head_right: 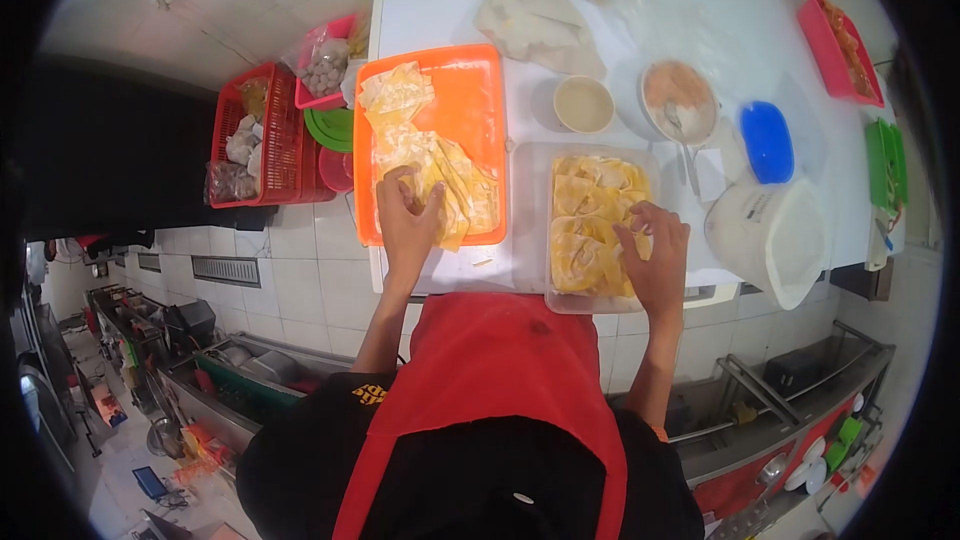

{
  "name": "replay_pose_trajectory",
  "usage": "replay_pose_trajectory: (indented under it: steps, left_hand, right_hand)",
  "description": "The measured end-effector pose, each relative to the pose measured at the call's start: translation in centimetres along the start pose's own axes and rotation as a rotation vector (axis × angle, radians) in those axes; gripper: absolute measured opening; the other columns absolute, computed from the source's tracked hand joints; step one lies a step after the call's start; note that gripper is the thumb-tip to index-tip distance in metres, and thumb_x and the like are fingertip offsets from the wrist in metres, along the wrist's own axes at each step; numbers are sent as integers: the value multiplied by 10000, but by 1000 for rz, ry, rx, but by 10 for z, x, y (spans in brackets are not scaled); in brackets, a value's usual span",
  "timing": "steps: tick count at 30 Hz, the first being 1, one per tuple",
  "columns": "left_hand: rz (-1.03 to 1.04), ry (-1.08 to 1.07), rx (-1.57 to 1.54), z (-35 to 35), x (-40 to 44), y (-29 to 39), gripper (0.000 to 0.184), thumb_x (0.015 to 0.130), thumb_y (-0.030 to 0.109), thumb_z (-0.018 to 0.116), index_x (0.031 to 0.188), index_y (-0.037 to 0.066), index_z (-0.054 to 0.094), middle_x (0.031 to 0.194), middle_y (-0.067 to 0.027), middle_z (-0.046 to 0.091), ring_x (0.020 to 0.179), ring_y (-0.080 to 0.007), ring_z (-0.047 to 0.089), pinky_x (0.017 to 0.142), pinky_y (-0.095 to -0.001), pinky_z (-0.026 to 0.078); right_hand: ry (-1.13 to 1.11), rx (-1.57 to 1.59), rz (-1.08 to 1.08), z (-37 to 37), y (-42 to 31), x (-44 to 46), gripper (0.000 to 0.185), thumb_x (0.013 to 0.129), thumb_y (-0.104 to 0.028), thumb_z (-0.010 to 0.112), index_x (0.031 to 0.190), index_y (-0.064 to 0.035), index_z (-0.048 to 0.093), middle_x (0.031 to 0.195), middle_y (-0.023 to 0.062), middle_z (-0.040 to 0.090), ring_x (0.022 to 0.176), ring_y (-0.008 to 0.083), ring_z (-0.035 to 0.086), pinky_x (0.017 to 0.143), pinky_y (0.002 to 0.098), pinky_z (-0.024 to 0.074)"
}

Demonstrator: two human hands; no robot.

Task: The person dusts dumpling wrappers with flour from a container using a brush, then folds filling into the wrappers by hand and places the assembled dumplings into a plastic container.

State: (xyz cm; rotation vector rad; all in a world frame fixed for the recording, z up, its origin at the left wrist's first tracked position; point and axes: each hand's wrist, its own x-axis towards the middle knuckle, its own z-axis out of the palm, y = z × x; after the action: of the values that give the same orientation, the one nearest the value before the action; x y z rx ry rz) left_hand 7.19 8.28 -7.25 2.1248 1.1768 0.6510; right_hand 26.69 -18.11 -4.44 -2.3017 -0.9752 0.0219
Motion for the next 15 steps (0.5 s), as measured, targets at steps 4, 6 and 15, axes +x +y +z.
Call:
replay_pose_trajectory:
  steps: [4, 6, 15]
  left_hand:
    - [-100, -30, -96, -3, -8, -2, 403, 879, 185, 787, 1211, 63, 593, 975, -100, 494, 834, -211, 521, 754, -378, 471]
    - [-93, -35, -125, -6, -9, -8, 400, 882, 182, 785, 1214, 59, 600, 979, -99, 499, 820, -213, 526, 747, -375, 479]
    - [108, -111, -121, -23, -13, -34, 334, 888, 43, 735, 1208, 36, 639, 1025, -101, 583, 820, -204, 619, 771, -333, 531]
  right_hand:
    - [8, 96, -92, 15, -16, 9, 288, 851, -92, 787, 1090, -54, 630, 947, 43, 644, 805, 217, 575, 811, 378, 416]
    - [8, 117, -127, 20, -26, 11, 281, 854, -87, 785, 1089, -56, 634, 934, 42, 642, 783, 211, 574, 807, 374, 418]
    - [-39, 199, -204, 36, -51, 18, 292, 863, -83, 778, 1123, -73, 645, 834, 20, 617, 729, 182, 576, 770, 337, 411]
